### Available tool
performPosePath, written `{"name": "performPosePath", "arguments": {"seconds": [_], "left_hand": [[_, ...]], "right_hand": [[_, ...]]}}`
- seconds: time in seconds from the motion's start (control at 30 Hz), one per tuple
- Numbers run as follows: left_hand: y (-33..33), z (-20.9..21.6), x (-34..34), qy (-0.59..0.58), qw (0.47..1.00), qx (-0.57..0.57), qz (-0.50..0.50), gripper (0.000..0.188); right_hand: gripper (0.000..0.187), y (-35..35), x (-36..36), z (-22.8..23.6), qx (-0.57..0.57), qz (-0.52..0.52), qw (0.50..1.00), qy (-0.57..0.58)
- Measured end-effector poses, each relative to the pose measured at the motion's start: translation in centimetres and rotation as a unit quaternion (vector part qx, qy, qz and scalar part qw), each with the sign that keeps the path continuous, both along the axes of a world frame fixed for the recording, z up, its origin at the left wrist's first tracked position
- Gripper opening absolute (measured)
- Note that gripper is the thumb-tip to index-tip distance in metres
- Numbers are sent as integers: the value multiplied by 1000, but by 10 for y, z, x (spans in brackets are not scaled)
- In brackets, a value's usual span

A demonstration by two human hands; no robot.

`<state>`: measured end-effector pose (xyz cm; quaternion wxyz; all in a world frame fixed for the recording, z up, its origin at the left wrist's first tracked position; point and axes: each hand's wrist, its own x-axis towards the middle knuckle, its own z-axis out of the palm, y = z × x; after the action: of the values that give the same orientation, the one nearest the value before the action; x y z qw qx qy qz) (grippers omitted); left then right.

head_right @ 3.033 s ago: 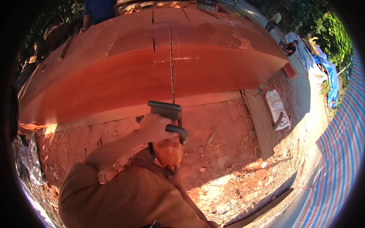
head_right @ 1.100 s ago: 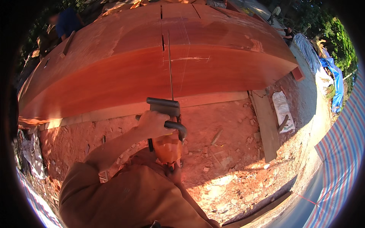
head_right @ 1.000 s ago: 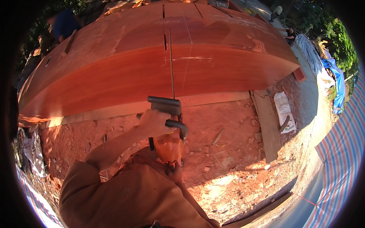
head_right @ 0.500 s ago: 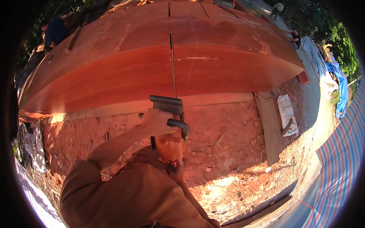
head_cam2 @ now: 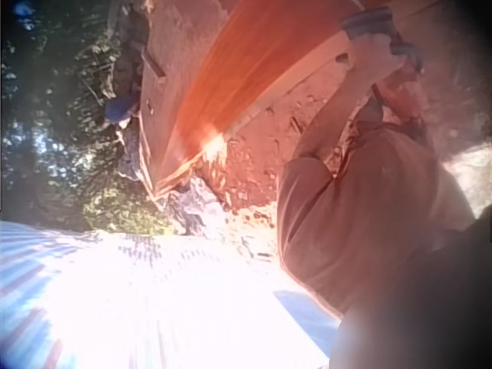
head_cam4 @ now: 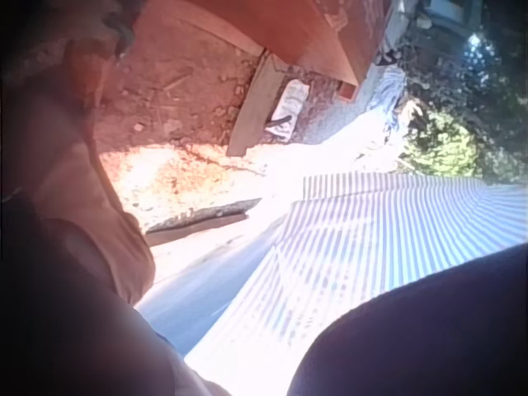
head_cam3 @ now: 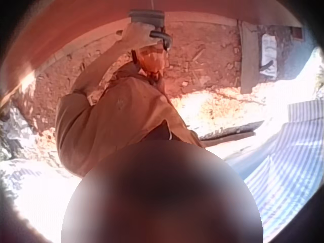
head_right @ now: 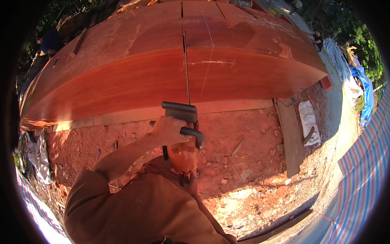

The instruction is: The person uses a chainsaw to cut a large red-painted wooden panel into sections. They guide the saw along marked lines, complete one cut, then reposition to make a second cut on the same panel.

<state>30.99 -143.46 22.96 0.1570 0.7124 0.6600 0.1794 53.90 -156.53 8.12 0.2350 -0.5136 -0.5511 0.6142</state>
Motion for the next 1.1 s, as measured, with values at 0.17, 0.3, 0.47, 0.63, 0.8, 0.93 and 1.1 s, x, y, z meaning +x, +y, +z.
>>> {"name": "performPosePath", "arguments": {"seconds": [0.17, 0.3, 0.47, 0.63, 0.8, 0.93, 1.1], "left_hand": [[1, 0, 0, -1, 1000, -8, 3, 35], [2, 0, -2, 6, 1000, -20, -1, 31], [4, 0, -4, -8, 1000, -24, 1, 31], [7, -4, -7, -8, 1000, -21, 1, 31], [11, -12, -10, -18, 1000, 14, -9, 37], [15, -16, -12, -16, 1000, -8, -3, 37], [19, -18, -13, -8, 1000, -1, -2, 35]], "right_hand": [[44, 0, -1, -9, -23, 3, 1000, 3], [46, 0, -1, -14, 36, -7, 999, 2], [47, 1, 1, -13, -8, 10, 1000, -26], [47, 2, -1, -19, 4, -4, 1000, -12], [46, 2, -1, -24, 1, 6, 1000, -30], [46, 2, -1, -26, 4, -1, 1000, -27], [47, 3, -4, -33, -14, 5, 1000, -26]]}}
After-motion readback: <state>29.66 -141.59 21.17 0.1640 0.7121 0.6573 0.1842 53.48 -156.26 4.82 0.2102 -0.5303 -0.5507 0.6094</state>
